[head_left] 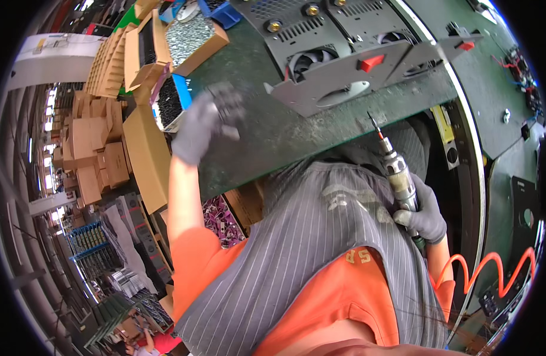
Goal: The person uses a pneumatic screwdriver to fasten screws into a metal chassis containing electronic components and cooling fans. They handle the device, repositioning it on the workbench to access different screw holes and secure the casing.
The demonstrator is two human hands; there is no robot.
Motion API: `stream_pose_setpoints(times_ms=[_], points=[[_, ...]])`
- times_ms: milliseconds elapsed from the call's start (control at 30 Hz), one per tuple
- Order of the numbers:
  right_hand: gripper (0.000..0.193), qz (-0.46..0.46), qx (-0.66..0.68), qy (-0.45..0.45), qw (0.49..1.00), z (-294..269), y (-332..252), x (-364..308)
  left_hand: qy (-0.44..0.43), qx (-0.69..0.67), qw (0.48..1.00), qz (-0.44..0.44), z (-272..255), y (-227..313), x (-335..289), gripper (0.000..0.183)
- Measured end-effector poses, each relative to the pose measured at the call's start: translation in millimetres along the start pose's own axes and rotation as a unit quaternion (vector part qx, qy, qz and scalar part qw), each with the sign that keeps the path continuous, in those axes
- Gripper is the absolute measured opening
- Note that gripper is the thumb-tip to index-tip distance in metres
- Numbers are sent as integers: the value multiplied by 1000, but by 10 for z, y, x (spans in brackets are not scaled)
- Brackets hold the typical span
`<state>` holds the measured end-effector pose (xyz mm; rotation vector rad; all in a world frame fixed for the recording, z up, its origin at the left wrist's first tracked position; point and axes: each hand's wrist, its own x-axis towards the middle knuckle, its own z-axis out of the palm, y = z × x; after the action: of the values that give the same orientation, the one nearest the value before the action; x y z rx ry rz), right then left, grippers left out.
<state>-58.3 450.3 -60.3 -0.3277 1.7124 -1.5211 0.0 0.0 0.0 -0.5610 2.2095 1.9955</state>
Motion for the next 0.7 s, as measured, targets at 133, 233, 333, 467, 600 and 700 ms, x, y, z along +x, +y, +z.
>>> stream_pose_setpoints(times_ms=[133, 233, 333, 467, 600, 700], points=[[90, 26, -16, -29, 999, -49, -114, -17, -132, -73, 984, -91, 714, -162, -483, 55], [90, -8, -11, -18, 1000, -84, -139, -128, -140, -75, 987, -33, 1188, -151, -399, 46], [87, 46, -1, -36, 998, -155, -222, -256, -99, -87, 991, 7, 1544, -132, -209, 49], [81, -15, -13, 11, 1000, -231, -116, -325, -100, -36, 992, 73, 1853, 20, 32, 47], [81, -28, -8, 30, 999, -331, -60, -379, -112, 36, 986, 119, 2042, 160, 175, 47], [80, -54, 12, 46, 997, -372, -55, -361, -123, 104, 972, 168, 2111, 214, 232, 46]])
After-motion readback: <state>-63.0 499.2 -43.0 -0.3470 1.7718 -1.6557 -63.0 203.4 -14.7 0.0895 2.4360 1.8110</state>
